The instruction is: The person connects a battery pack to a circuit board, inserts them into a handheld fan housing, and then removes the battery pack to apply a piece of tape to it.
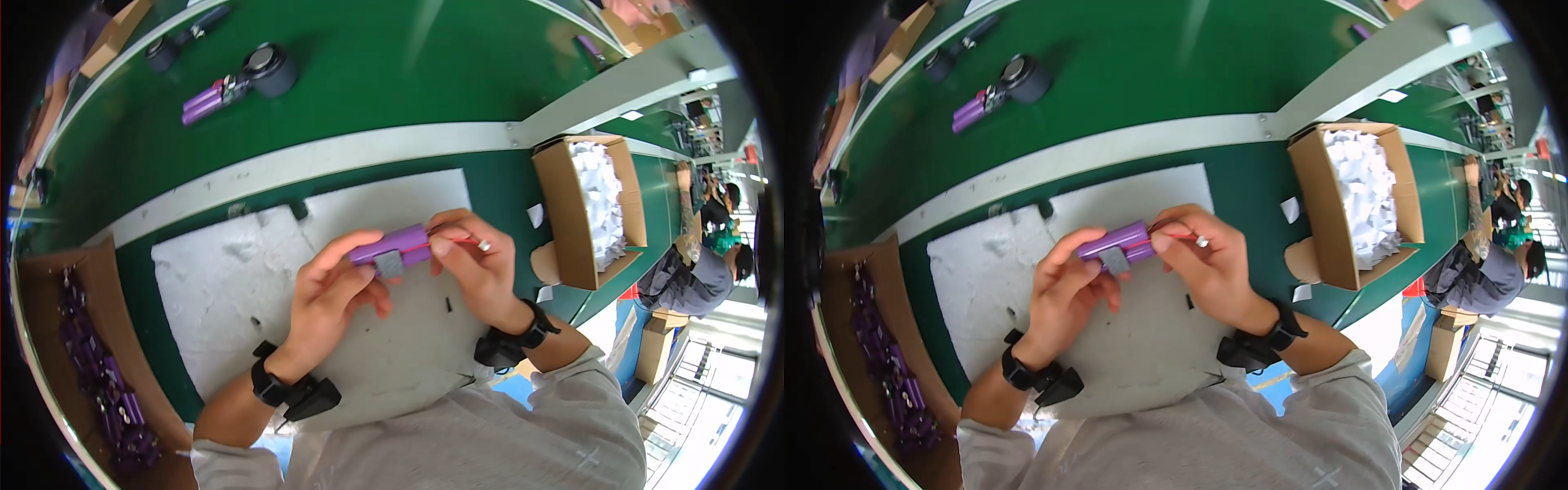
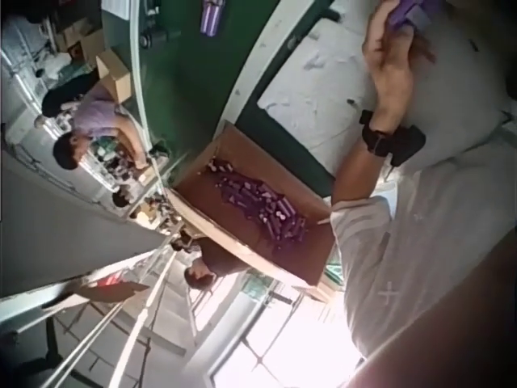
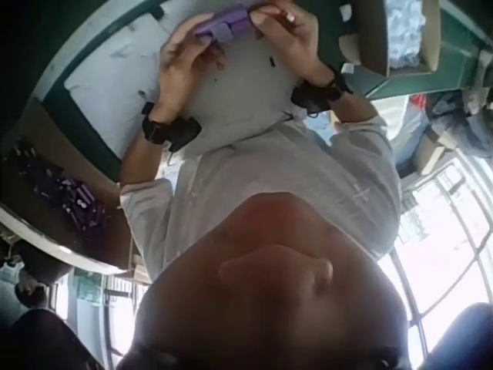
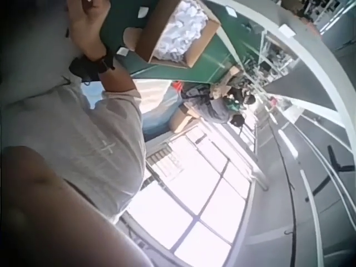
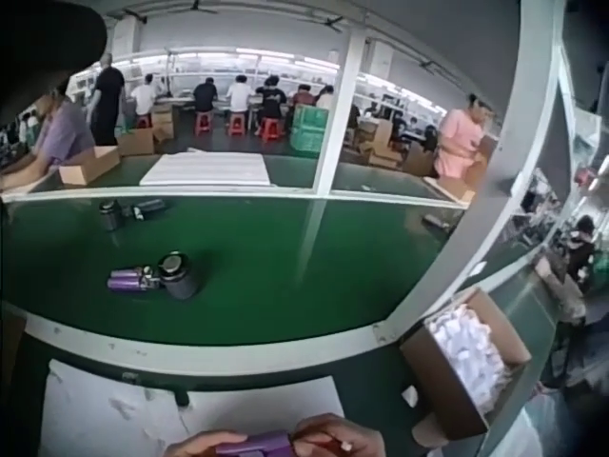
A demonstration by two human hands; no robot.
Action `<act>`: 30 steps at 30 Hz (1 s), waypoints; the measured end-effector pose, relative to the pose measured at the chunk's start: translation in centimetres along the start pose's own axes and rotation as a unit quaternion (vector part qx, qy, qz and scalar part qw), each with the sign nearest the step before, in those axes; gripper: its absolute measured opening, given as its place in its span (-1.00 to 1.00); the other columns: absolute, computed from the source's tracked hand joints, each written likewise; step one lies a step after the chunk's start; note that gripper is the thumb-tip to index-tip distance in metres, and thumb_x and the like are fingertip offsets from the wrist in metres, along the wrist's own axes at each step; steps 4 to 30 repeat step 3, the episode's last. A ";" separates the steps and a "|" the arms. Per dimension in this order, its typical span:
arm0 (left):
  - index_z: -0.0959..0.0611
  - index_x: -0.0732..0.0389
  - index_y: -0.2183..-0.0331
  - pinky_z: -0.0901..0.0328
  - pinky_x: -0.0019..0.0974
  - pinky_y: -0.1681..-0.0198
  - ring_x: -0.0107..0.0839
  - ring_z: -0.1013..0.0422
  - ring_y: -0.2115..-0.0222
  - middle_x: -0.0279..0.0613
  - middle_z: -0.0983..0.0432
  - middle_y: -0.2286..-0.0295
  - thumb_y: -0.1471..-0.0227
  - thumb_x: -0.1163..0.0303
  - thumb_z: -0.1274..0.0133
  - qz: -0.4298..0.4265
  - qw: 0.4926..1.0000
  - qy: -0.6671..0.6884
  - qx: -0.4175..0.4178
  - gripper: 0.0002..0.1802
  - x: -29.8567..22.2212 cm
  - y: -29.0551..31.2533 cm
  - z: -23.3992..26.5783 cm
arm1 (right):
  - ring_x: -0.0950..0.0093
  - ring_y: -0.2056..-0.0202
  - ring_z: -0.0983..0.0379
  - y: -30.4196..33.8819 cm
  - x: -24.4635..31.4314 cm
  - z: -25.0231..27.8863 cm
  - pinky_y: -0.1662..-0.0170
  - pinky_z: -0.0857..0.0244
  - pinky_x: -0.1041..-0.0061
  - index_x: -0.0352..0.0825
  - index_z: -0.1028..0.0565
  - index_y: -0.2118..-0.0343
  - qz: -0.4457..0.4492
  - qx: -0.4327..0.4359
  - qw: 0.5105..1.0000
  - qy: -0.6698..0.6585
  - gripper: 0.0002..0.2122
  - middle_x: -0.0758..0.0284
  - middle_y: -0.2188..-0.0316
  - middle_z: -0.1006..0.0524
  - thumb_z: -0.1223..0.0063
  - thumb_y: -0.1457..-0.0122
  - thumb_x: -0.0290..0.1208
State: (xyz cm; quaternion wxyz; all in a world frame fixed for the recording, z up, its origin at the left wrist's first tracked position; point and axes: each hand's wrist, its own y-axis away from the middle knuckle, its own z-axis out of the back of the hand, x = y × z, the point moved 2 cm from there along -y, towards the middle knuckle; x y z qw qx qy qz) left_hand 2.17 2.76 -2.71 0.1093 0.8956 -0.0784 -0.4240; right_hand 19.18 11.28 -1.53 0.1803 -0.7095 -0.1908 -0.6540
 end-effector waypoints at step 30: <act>-0.36 0.14 -0.03 -0.37 -0.22 0.44 -0.23 -0.46 0.48 0.09 -0.46 0.30 -0.10 0.48 0.15 0.004 1.000 -0.023 -0.007 -0.58 0.0 -0.1 0.5 | 0.46 0.38 -0.44 -0.1 -0.4 0.2 0.37 -0.37 0.54 -0.45 -0.50 0.33 -0.006 0.032 0.999 0.001 -0.88 0.13 0.17 -0.43 0.03 -0.16 -0.52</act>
